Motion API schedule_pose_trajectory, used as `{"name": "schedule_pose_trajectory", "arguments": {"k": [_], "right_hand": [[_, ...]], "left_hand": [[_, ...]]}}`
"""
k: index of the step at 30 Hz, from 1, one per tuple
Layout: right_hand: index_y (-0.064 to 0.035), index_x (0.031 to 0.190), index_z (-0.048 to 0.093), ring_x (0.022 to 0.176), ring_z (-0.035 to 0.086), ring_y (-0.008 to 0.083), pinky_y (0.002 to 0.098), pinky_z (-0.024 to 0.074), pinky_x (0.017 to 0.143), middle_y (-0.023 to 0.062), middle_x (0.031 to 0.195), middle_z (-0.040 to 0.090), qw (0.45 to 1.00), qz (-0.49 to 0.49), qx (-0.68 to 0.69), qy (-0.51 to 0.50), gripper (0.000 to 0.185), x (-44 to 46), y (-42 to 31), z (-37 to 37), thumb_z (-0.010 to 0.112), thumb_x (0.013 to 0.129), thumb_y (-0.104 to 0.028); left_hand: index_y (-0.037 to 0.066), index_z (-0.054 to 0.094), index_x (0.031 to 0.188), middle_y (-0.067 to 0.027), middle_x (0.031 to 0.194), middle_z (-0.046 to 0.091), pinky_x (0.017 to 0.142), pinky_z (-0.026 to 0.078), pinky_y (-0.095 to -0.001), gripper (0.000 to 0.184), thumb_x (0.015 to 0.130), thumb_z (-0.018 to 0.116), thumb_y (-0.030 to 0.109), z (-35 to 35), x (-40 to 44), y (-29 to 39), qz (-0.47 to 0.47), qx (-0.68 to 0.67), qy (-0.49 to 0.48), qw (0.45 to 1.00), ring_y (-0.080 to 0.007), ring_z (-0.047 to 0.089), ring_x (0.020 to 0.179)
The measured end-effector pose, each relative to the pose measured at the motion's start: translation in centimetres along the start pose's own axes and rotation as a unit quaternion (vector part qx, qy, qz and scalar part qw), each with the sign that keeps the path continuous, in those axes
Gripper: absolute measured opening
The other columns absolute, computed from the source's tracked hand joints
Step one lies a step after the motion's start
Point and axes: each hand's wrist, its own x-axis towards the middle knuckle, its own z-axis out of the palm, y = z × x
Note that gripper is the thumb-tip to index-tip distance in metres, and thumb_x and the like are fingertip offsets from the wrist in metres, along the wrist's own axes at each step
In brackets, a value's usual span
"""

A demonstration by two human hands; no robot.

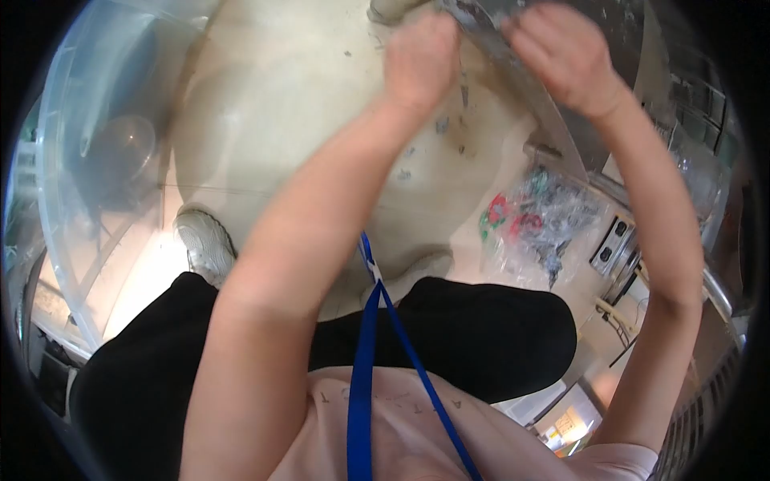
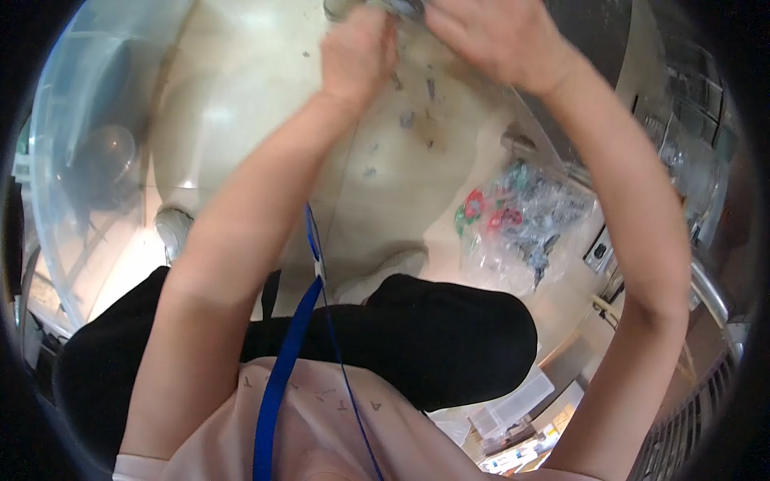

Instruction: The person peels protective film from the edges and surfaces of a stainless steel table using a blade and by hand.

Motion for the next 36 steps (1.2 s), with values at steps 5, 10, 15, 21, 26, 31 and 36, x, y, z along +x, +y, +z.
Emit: {"name": "schedule_pose_trajectory", "arguments": {"k": [5, 10, 15, 21, 26, 31, 36], "right_hand": [[0.0010, 0.081, 0.056, 0.068, 0.053, 0.0216, 0.0291, 0.0452, 0.057, 0.0084, 0.077, 0.052, 0.997, 0.025, -0.018, -0.073, 0.025, -0.9, -0.2, -0.7, 0.054, 0.059, -0.009], [-0.0009, 0.080, 0.055, 0.072, 0.054, 0.0215, 0.0290, 0.0469, 0.059, 0.0069, 0.078, 0.052, 0.992, 0.129, 0.014, -0.004, 0.024, -6.9, -4.8, -0.1, 0.054, 0.058, -0.009], [-0.0022, 0.079, 0.057, 0.074, 0.055, 0.0213, 0.0281, 0.0484, 0.059, 0.0064, 0.081, 0.054, 0.977, 0.211, -0.032, 0.031, 0.023, -8.8, -8.1, 0.7, 0.055, 0.057, -0.010], [-0.0032, 0.080, 0.058, 0.074, 0.055, 0.0220, 0.0290, 0.0484, 0.061, 0.0058, 0.082, 0.055, 0.954, 0.280, -0.027, 0.100, 0.022, -8.1, -9.6, 2.4, 0.060, 0.060, -0.010], [-0.0017, 0.079, 0.058, 0.065, 0.056, 0.0168, 0.0263, 0.0469, 0.059, 0.0068, 0.073, 0.058, 0.618, 0.725, 0.233, 0.197, 0.013, -4.6, -12.5, 2.8, 0.064, 0.073, -0.012], [0.0022, 0.078, 0.056, 0.061, 0.054, 0.0116, 0.0231, 0.0457, 0.058, 0.0061, 0.071, 0.058, 0.324, 0.711, 0.547, 0.299, 0.018, -4.3, -12.1, 5.2, 0.056, 0.082, -0.015], [0.0015, 0.082, 0.055, 0.064, 0.054, 0.0121, 0.0231, 0.0463, 0.061, 0.0066, 0.074, 0.057, 0.277, 0.699, 0.584, 0.307, 0.019, -4.3, -11.6, 6.9, 0.052, 0.085, -0.017]], "left_hand": [[0.006, 0.048, 0.074, -0.0104, 0.067, 0.052, 0.054, 0.043, -0.0335, 0.009, 0.079, 0.052, 0.012, -0.1, 0.6, 0.6, 0.078, 0.044, 0.040, 0.995, -0.0251, 0.053, 0.058], [0.004, 0.055, 0.081, -0.0087, 0.072, 0.057, 0.059, 0.045, -0.0320, 0.015, 0.076, 0.057, 0.018, 1.2, -3.5, 2.2, -0.074, -0.158, -0.099, 0.980, -0.0230, 0.055, 0.066], [-0.003, 0.052, 0.091, -0.0081, 0.075, 0.056, 0.066, 0.046, -0.0269, 0.031, 0.081, 0.055, 0.026, 0.8, -4.2, 2.4, -0.575, -0.620, -0.194, 0.498, -0.0174, 0.055, 0.069], [-0.001, 0.051, 0.083, -0.0075, 0.075, 0.056, 0.062, 0.047, -0.0218, 0.018, 0.087, 0.047, 0.017, 1.5, -3.3, 2.6, -0.509, -0.685, -0.189, 0.486, -0.0139, 0.054, 0.067], [0.001, 0.050, 0.080, -0.0056, 0.072, 0.056, 0.061, 0.047, -0.0206, 0.016, 0.087, 0.048, 0.016, 0.0, -1.3, 2.5, -0.425, -0.634, -0.189, 0.618, -0.0121, 0.054, 0.064], [0.005, 0.051, 0.082, -0.0008, 0.071, 0.054, 0.055, 0.041, -0.0211, 0.017, 0.086, 0.050, 0.021, 1.5, -0.8, 1.3, -0.391, -0.543, -0.201, 0.715, -0.0081, 0.049, 0.060], [0.004, 0.052, 0.085, -0.0028, 0.072, 0.054, 0.059, 0.044, -0.0201, 0.014, 0.086, 0.049, 0.018, 2.4, -0.1, 0.4, -0.413, -0.549, -0.170, 0.707, -0.0097, 0.050, 0.062]]}}
